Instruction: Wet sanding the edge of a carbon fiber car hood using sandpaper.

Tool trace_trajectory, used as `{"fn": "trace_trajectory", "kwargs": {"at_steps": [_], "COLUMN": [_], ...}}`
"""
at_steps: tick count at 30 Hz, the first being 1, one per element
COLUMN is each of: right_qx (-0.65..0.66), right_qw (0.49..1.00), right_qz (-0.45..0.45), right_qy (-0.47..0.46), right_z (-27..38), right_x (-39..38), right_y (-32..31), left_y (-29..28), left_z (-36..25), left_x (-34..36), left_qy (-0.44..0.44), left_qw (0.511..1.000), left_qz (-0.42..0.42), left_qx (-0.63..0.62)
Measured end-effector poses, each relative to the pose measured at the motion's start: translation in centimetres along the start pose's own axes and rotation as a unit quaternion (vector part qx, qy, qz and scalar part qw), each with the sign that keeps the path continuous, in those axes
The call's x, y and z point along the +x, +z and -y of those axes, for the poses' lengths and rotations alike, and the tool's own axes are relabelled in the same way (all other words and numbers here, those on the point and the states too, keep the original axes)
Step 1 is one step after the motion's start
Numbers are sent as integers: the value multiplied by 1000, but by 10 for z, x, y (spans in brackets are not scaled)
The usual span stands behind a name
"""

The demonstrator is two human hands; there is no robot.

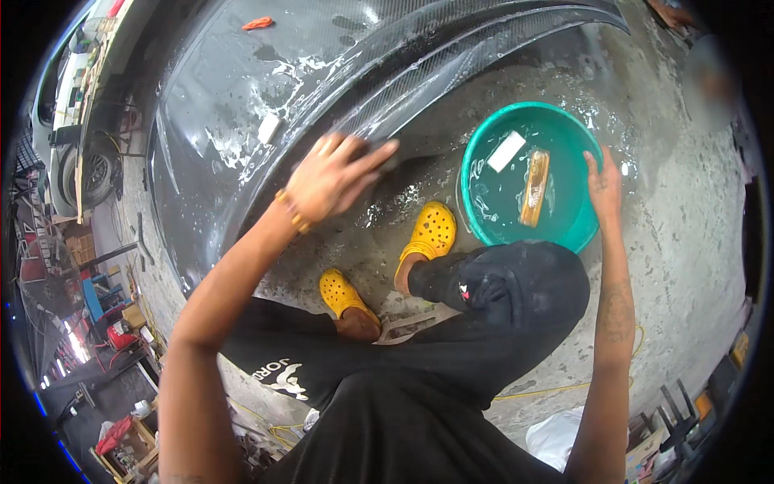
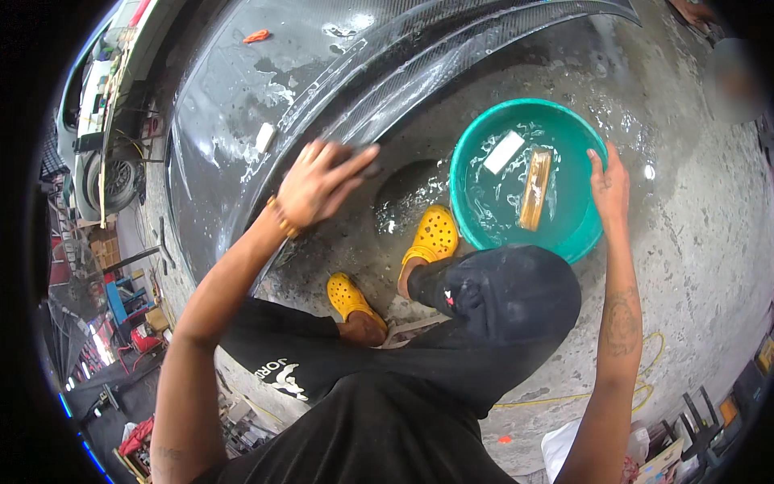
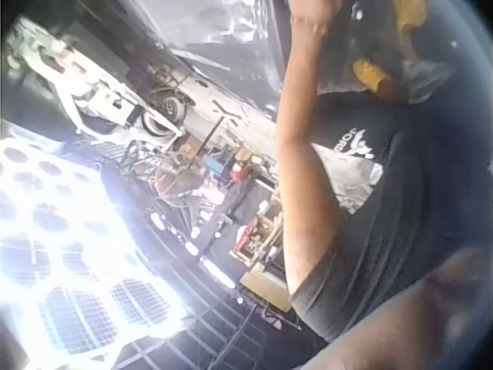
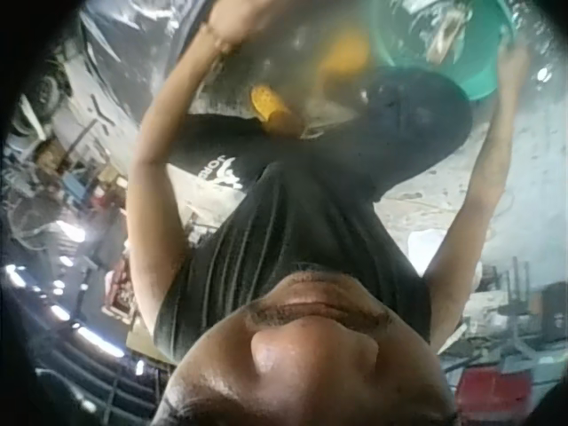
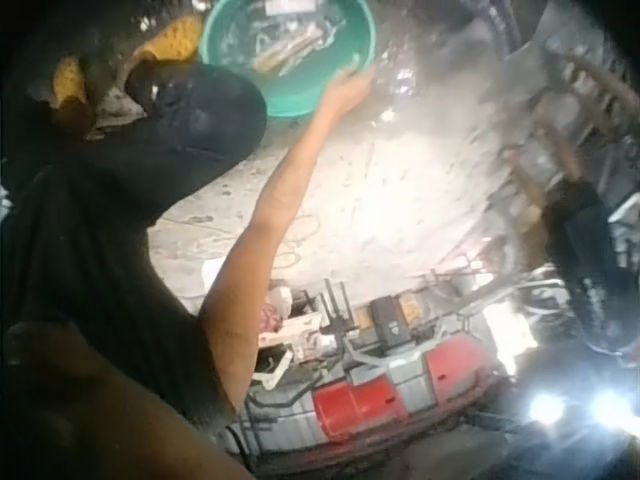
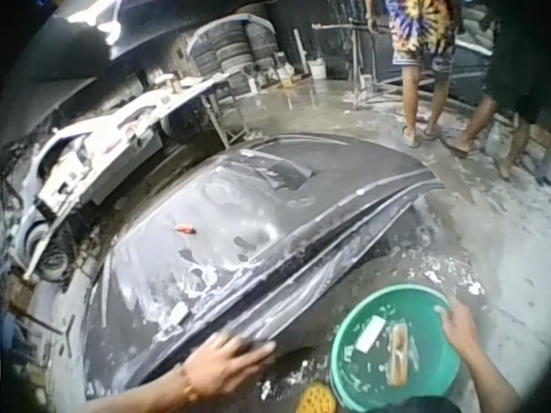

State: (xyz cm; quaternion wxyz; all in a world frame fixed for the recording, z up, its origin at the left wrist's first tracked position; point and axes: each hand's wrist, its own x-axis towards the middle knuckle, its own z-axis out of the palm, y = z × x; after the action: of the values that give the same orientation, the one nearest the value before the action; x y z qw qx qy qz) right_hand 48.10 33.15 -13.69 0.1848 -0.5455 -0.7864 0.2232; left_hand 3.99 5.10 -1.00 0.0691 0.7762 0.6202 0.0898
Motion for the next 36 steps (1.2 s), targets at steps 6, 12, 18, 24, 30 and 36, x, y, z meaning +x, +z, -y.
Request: {"fn": "trace_trajectory", "kwargs": {"at_steps": [6, 12, 18, 24, 30, 36], "right_qx": [36, -21, -5, -47, -66, 11], "right_qw": [999, 999, 998, 996, 997, 998], "right_qz": [29, 22, -16, 64, 49, 37], "right_qy": [-1, -26, -65, -43, -8, -51], "right_z": [38, 7, 24, 36, 20, 22], "right_x": [13, 10, 7, 36, 26, 36], "right_y": [6, 21, 12, 9, 10, 9], "left_y": [6, 53, 3, 38, 43, -12], "left_z": [16, 10, -7, 7, -12, -34], "left_x": [105, 117, -12, 109, 36, -114], "left_qy": [9, -59, 6, -16, -77, -181], "left_qw": [995, 982, 998, 989, 988, 980], "left_qz": [-93, -180, 20, -141, -136, -51], "left_qx": [37, 24, 57, 44, 15, 57]}}
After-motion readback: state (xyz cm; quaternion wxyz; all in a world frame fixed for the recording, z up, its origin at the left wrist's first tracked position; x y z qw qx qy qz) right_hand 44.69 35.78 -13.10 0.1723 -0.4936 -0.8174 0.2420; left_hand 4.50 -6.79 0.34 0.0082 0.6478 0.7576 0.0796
